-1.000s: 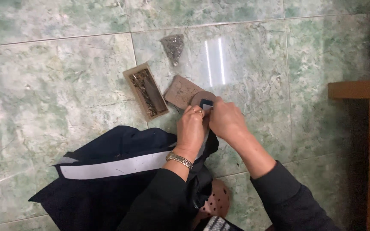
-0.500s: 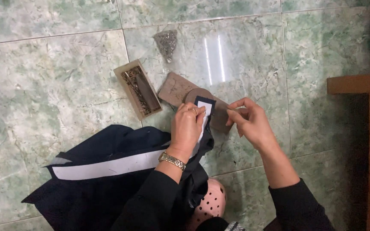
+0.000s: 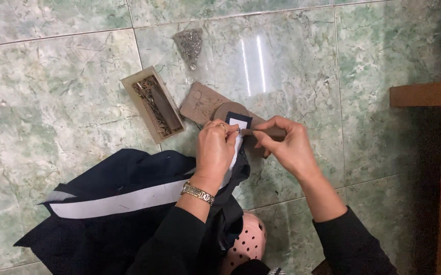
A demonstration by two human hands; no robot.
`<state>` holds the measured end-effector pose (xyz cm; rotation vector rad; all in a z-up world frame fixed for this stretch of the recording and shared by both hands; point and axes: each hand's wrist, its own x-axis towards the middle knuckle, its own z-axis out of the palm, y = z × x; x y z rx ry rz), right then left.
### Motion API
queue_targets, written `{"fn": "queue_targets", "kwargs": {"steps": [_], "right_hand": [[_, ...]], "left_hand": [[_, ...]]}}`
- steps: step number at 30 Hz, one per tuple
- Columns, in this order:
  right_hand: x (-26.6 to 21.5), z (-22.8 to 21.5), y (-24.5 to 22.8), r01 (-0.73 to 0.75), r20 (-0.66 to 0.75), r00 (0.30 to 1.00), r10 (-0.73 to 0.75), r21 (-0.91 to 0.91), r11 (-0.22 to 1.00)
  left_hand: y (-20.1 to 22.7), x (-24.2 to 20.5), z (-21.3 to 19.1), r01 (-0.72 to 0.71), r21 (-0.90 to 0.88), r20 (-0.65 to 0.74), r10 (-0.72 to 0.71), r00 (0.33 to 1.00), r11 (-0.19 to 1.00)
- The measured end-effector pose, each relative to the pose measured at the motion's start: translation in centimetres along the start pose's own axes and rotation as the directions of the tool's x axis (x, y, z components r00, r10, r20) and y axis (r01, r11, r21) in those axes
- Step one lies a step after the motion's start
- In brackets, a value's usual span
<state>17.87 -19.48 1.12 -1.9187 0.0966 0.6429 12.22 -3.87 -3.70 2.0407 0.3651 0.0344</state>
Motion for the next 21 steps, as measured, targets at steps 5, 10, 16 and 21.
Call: {"fn": "queue_targets", "kwargs": {"steps": [5,10,16,21], "right_hand": [[-0.2,0.2,-0.2,0.004,0.013,1.000,-0.004,-0.017,1.000],[0.2,0.2,-0.4,0.105,0.055,0.993,-0.101,-0.067,0.992],[1.4,-0.1,-1.5,0.126,0.139,0.983,-0.117,-0.059,0.990],[2.9,-0.3,-1.2,0.293,0.280,0.931,-0.235,-0.188,0.937]], "left_hand": [[0.3,-0.1,-0.1,-0.001,-0.024,-0.012,0.001,1.000,1.000],[0.1,0.0,0.0,0.000,-0.026,-0.016,-0.001,1.000,1.000],[0.2,0.0,-0.1,0.043,-0.004,-0.010,-0.043,0.999,0.999],[0.2,0.2,-0.2,0.060,0.022,0.004,-0.060,0.998,0.998]]}}
